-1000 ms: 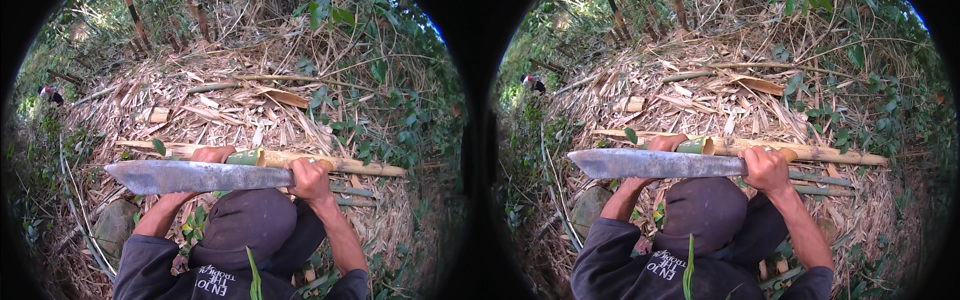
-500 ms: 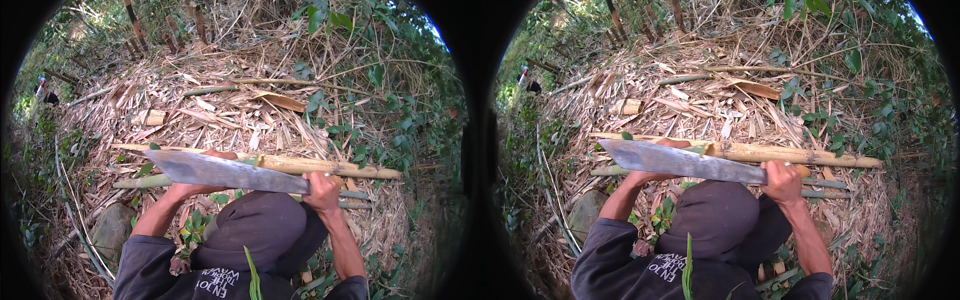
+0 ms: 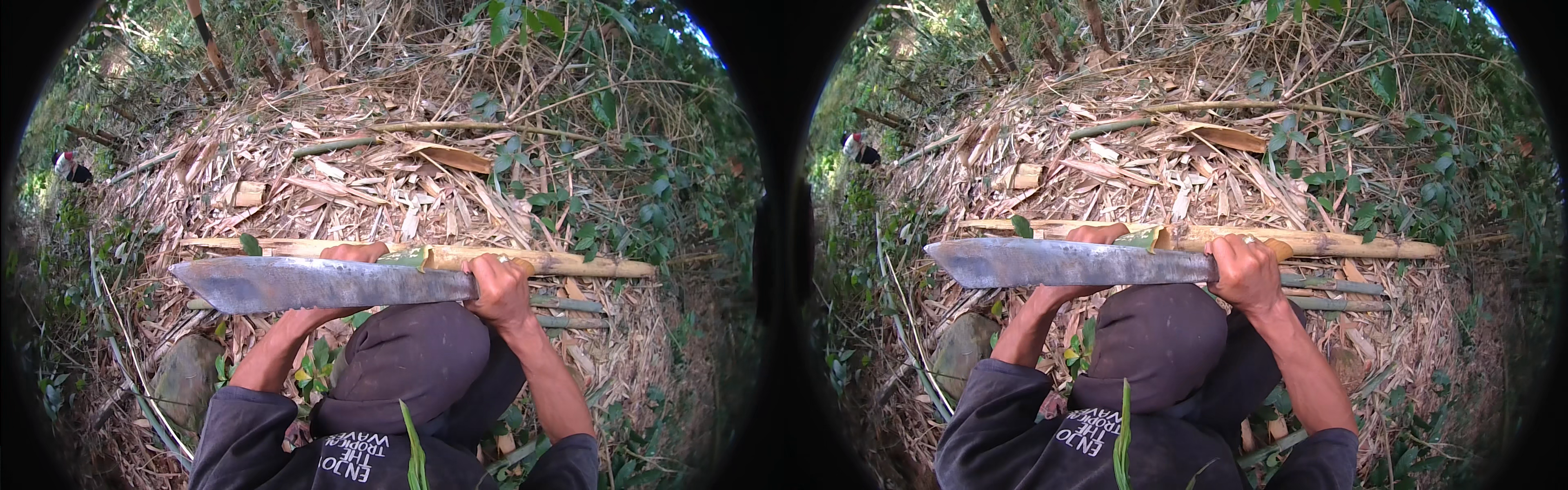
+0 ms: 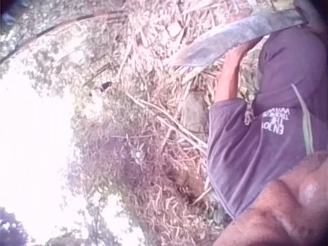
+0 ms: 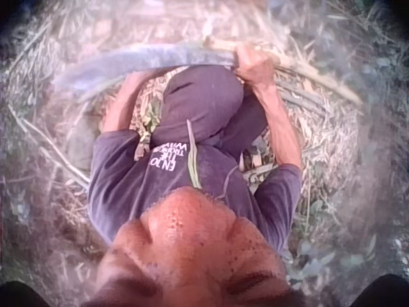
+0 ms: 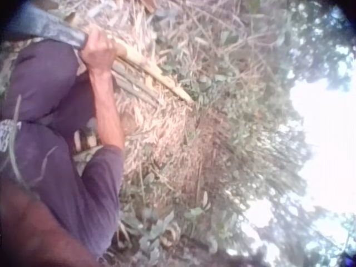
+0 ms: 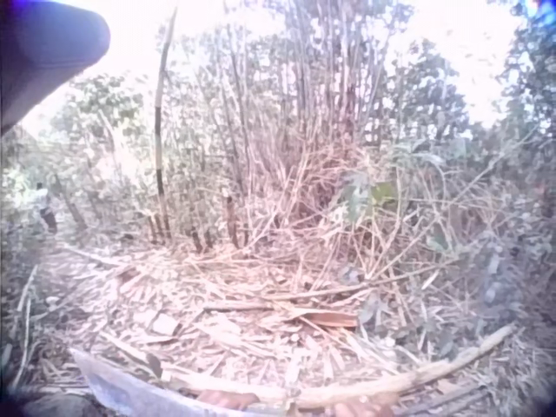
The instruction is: The person sits on the forest floor and uses a machete to chop a long bamboo stalk into smaller sections. They repeatedly strike the bamboo to sever it and then place the cut pieces on the ground.
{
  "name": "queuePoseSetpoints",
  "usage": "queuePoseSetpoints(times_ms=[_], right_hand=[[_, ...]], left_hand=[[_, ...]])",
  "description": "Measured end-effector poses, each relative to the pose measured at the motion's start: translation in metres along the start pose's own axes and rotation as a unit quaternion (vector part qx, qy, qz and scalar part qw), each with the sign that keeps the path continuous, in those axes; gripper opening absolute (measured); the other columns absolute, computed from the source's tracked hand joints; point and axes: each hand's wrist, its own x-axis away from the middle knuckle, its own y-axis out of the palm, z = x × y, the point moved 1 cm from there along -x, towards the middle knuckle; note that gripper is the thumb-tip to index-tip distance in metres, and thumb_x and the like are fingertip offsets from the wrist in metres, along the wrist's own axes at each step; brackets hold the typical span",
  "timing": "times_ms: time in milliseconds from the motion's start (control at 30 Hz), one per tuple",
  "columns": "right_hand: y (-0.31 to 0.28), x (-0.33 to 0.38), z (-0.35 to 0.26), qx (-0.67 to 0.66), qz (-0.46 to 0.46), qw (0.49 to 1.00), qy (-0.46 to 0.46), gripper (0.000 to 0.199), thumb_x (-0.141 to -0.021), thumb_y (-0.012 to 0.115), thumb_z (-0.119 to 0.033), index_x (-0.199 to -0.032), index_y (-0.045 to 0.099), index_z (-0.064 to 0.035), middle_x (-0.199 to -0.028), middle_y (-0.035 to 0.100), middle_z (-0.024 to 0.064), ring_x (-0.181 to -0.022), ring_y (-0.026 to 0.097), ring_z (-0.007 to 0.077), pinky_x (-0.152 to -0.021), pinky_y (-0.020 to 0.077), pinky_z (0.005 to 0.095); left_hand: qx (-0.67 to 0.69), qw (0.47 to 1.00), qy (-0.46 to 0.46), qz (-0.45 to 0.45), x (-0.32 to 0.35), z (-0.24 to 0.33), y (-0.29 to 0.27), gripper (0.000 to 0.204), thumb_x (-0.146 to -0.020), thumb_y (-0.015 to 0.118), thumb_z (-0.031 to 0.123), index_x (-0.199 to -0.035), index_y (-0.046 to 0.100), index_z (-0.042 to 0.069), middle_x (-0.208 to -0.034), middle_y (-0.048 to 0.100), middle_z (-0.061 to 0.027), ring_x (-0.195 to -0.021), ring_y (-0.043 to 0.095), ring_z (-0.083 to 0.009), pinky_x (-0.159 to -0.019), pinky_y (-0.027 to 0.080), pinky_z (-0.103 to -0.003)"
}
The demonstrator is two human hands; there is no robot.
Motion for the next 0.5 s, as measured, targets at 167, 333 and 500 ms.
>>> queuePoseSetpoints(times_ms=[167,333,500], right_hand=[[-0.011,0.007,0.0,0.01,0.005,1.0,0.004,0.015,-0.065,0.064,-0.007,-0.077,0.056,-0.0078,-0.065,0.056,0.0086,-0.05,0.058,0.0289,-0.049,0.0471,0.0384],[-0.025,0.073,0.053,0.104,-0.037,0.982,0.154,0.014,-0.071,0.065,-0.008,-0.082,0.057,-0.0054,-0.059,0.056,0.0121,-0.051,0.059,0.0285,-0.051,0.0482,0.042],[-0.073,0.188,0.17,0.158,0.065,0.881,0.442,0.02,-0.086,0.06,-0.015,-0.096,0.063,0.0023,-0.073,0.064,0.0226,-0.067,0.063,0.0365,-0.061,0.0462,0.0448]], left_hand=[[-0.039,0.999,-0.019,-0.025,0.007,0.016,-0.001,0.027,-0.073,0.072,0.025,-0.081,0.055,0.005,-0.066,0.058,-0.0159,-0.065,0.062,-0.0351,-0.058,0.046,-0.042],[0.038,0.997,-0.006,-0.066,0.068,-0.006,-0.056,0.025,-0.067,0.08,0.024,-0.08,0.064,0.01,-0.07,0.065,-0.0088,-0.066,0.067,-0.0236,-0.064,0.052,-0.036],[0.006,0.995,-0.053,0.082,0.047,-0.013,-0.081,0.035,-0.064,0.082,0.016,-0.093,0.065,0.005,-0.082,0.07,-0.0125,-0.073,0.069,-0.0228,-0.067,0.056,-0.035]])
